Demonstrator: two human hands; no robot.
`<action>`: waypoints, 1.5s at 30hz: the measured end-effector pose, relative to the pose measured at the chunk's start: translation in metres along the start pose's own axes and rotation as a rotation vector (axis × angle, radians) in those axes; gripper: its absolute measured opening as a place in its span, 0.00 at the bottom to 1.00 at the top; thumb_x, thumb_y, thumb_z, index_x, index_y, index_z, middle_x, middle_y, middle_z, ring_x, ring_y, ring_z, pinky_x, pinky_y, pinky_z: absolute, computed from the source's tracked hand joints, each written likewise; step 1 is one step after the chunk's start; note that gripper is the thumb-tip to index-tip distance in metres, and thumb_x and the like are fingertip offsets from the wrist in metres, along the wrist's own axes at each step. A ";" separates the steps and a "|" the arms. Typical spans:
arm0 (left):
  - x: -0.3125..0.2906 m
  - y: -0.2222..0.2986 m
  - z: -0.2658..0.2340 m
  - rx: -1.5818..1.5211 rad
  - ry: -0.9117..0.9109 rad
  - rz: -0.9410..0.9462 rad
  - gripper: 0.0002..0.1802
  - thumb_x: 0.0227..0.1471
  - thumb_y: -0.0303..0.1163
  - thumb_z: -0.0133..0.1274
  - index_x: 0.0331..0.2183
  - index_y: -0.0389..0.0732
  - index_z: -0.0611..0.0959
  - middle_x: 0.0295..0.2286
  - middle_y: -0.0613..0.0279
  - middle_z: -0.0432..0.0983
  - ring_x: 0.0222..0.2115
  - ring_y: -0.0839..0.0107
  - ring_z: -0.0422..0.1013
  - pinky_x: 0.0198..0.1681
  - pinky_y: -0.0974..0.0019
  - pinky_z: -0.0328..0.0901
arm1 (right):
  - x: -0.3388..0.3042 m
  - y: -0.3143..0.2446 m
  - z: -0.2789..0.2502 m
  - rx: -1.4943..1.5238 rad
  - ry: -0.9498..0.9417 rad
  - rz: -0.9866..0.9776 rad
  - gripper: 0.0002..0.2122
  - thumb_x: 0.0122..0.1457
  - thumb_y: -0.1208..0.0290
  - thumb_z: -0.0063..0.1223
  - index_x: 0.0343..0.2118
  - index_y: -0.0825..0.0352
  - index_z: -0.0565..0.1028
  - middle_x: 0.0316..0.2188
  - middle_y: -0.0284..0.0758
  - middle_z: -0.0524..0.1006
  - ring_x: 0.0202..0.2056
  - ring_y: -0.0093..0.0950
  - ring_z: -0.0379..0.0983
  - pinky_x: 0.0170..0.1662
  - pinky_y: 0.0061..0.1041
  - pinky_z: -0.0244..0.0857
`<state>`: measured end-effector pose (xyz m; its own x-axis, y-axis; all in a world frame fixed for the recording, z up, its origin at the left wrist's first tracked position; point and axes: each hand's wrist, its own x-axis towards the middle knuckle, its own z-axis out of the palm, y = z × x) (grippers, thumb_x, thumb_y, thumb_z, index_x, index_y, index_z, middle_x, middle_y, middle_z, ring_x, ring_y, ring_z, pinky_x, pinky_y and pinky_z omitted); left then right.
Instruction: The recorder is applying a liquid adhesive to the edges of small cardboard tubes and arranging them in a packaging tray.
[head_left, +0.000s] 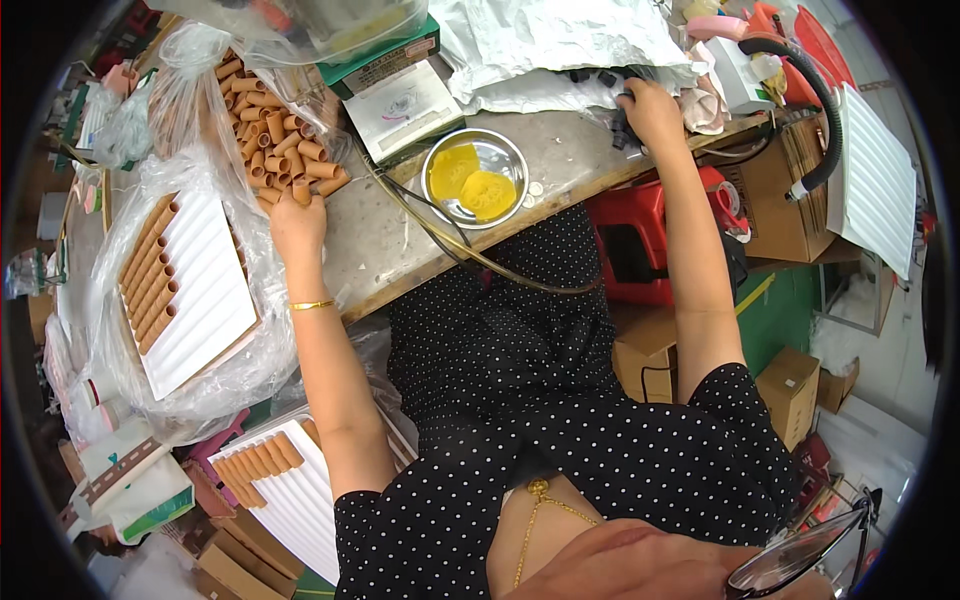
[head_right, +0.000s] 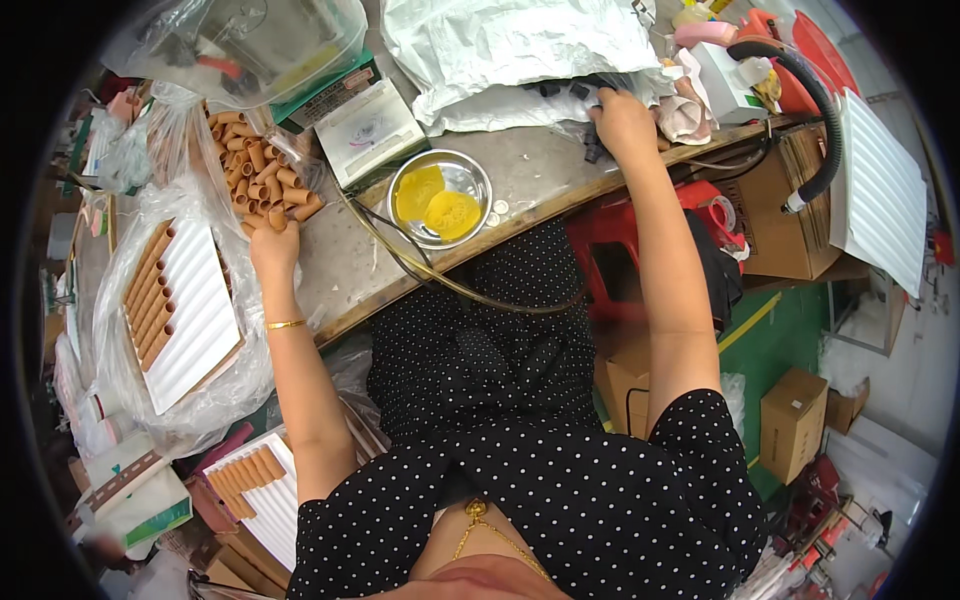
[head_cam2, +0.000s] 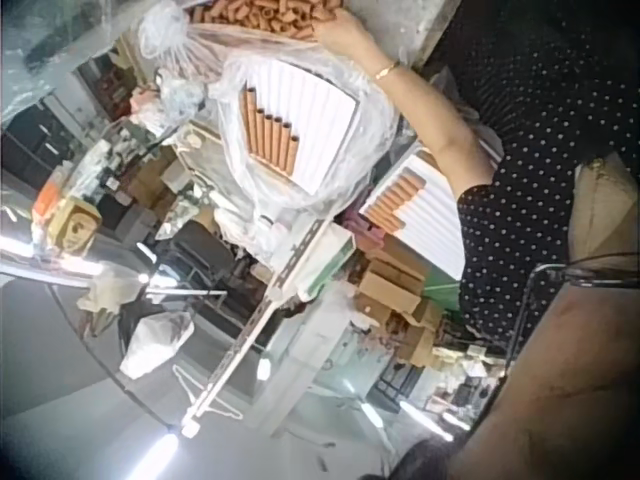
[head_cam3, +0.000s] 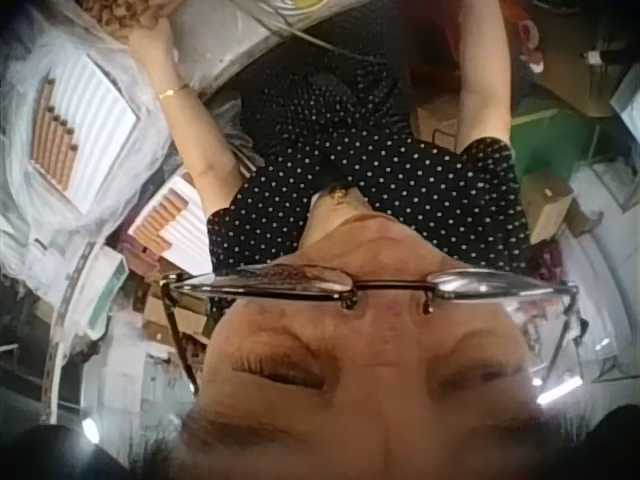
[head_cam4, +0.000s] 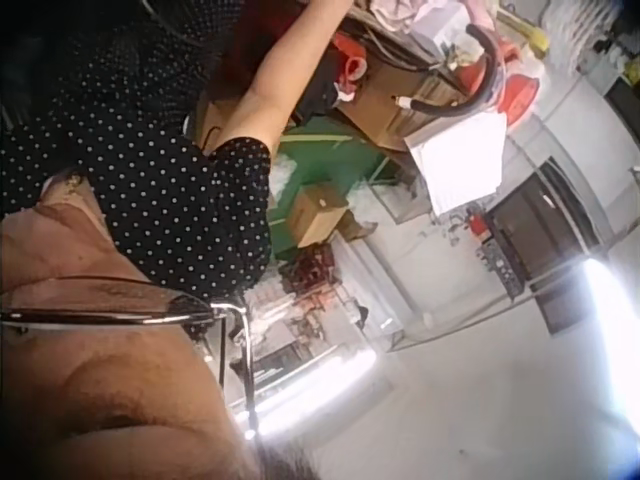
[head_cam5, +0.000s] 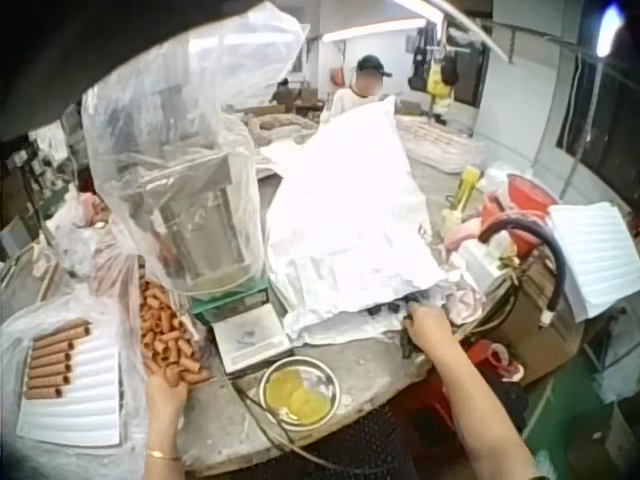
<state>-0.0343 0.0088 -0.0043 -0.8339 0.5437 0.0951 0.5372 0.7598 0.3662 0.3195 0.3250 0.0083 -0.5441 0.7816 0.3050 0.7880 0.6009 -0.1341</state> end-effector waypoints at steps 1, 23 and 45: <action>-0.003 0.000 -0.003 -0.004 0.049 0.015 0.17 0.41 0.36 0.52 0.34 0.36 0.79 0.27 0.43 0.75 0.31 0.46 0.71 0.36 0.53 0.65 | 0.004 0.001 0.002 0.010 0.003 -0.006 0.08 0.49 0.71 0.50 0.31 0.67 0.74 0.30 0.46 0.74 0.34 0.45 0.71 0.37 0.39 0.65; -0.076 0.040 -0.010 -1.731 -0.461 -0.398 0.15 0.52 0.38 0.52 0.35 0.35 0.74 0.23 0.62 0.73 0.21 0.78 0.67 0.23 0.78 0.61 | -0.051 -0.157 0.004 1.004 -0.277 -0.443 0.06 0.52 0.76 0.52 0.32 0.71 0.75 0.37 0.36 0.73 0.38 0.27 0.70 0.43 0.24 0.63; -0.092 0.057 0.000 -1.825 -0.559 -0.511 0.16 0.51 0.37 0.53 0.35 0.33 0.74 0.26 0.56 0.75 0.23 0.75 0.68 0.27 0.76 0.64 | -0.046 -0.211 -0.013 1.240 -0.196 -0.482 0.06 0.48 0.76 0.56 0.30 0.69 0.77 0.41 0.37 0.70 0.41 0.29 0.67 0.45 0.25 0.61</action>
<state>0.0729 0.0021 0.0083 -0.5201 0.7399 -0.4267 -0.7481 -0.1536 0.6456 0.1816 0.1599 0.0345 -0.8055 0.3990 0.4382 -0.2141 0.4935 -0.8430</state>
